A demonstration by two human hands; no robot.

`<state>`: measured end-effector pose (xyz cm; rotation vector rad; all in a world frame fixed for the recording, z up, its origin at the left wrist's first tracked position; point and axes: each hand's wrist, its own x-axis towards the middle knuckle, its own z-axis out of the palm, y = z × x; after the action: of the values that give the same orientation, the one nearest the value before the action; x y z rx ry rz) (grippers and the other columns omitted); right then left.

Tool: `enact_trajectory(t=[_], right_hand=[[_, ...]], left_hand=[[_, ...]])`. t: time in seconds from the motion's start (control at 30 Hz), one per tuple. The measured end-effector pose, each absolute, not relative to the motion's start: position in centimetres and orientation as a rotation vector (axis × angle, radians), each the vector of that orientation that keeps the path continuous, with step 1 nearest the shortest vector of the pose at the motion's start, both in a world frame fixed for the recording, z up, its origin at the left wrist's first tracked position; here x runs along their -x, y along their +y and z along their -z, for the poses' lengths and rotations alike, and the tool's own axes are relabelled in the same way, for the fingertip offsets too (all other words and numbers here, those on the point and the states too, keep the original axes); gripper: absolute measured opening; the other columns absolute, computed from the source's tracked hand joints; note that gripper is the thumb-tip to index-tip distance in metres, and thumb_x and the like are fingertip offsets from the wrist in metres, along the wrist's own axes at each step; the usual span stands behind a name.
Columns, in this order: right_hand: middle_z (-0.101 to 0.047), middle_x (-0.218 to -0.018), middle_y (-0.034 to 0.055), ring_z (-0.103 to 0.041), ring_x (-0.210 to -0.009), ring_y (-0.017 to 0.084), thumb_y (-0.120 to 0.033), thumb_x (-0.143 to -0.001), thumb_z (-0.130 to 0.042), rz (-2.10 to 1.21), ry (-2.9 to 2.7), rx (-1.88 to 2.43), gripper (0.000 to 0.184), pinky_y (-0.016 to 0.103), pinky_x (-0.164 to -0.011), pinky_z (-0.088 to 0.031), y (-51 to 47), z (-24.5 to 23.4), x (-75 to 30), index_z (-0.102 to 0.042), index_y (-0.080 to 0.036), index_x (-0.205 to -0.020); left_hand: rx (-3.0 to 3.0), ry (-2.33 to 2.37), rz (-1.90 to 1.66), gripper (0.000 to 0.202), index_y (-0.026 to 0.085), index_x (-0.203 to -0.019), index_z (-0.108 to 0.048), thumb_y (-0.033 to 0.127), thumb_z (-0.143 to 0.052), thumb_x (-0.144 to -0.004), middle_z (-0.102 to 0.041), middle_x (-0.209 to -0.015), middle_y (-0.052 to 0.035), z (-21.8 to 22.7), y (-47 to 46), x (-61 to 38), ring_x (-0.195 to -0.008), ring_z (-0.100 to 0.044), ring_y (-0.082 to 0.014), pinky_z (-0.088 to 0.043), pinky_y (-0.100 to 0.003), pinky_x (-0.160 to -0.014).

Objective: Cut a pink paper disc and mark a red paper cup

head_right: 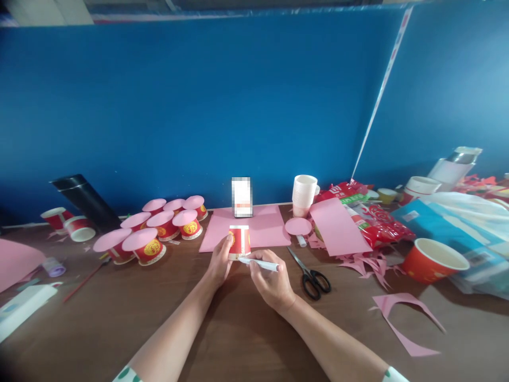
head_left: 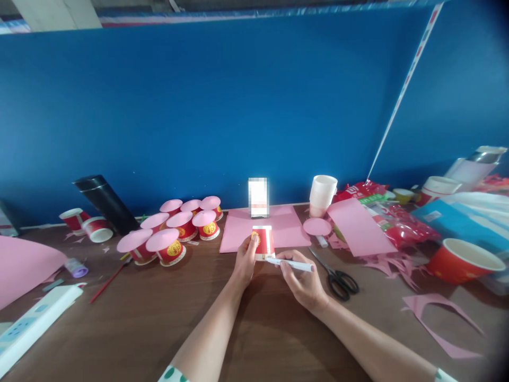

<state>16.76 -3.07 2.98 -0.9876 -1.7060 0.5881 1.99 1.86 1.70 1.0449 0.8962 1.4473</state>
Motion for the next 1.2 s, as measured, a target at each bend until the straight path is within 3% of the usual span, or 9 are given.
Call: enact_trajectory(t=[0.33,0.63,0.87,1.07,1.2], right_hand=[[-0.062,-0.078,0.0043,-0.058,-0.072,0.017,-0.020,-0.082,-0.049,-0.605,-1.699,0.997,0.011,0.027,-0.069,-0.045,-2.91,-2.91,-16.82,-0.059,-0.018,-0.088],[-0.064,-0.078,0.0051,-0.058,-0.067,0.016,-0.023,-0.082,-0.050,-0.750,-1.572,1.010,0.013,0.023,-0.057,-0.045,-2.95,-2.78,-16.72,-0.060,-0.016,-0.087],[-0.062,-0.074,0.0039,-0.055,-0.064,0.015,-0.024,-0.082,-0.050,-0.775,-1.575,0.993,0.012,0.023,-0.058,-0.044,-2.88,-2.94,-16.70,-0.059,-0.016,-0.084],[-0.059,-0.066,0.0007,-0.048,-0.053,0.011,-0.026,-0.084,-0.048,-0.814,-1.535,0.969,0.014,0.020,-0.050,-0.038,-2.81,-2.86,-16.63,-0.059,-0.017,-0.081],[-0.062,-0.071,0.0022,-0.052,-0.060,0.013,-0.026,-0.084,-0.048,-0.829,-1.521,0.945,0.014,0.022,-0.055,-0.041,-2.76,-2.90,-16.53,-0.059,-0.017,-0.085]], left_hand=[[-1.074,0.967,-1.430,0.033,0.016,-0.072,-0.052,0.050,-0.052,-0.074,-0.048,-0.064,0.0012,-1.90,1.68,-2.00,-0.058,-0.042,-0.0109,-0.036,-0.022,-0.056],[-1.075,0.952,-1.430,0.031,0.016,-0.073,-0.054,0.047,-0.051,-0.075,-0.049,-0.067,0.0004,-1.58,1.89,-1.93,-0.061,-0.044,-0.0114,-0.038,-0.022,-0.058],[-1.057,0.973,-1.429,0.032,0.017,-0.075,-0.054,0.048,-0.050,-0.076,-0.051,-0.069,0.0002,-1.42,1.88,-1.85,-0.063,-0.045,-0.0117,-0.038,-0.022,-0.059],[-1.071,0.970,-1.438,0.032,0.017,-0.075,-0.054,0.048,-0.049,-0.076,-0.051,-0.069,-0.0001,-1.34,1.99,-1.95,-0.063,-0.046,-0.0121,-0.039,-0.023,-0.060],[-1.064,1.006,-1.440,0.034,0.017,-0.074,-0.055,0.050,-0.050,-0.074,-0.052,-0.068,-0.0001,-1.27,2.11,-1.94,-0.063,-0.046,-0.0123,-0.039,-0.023,-0.060]])
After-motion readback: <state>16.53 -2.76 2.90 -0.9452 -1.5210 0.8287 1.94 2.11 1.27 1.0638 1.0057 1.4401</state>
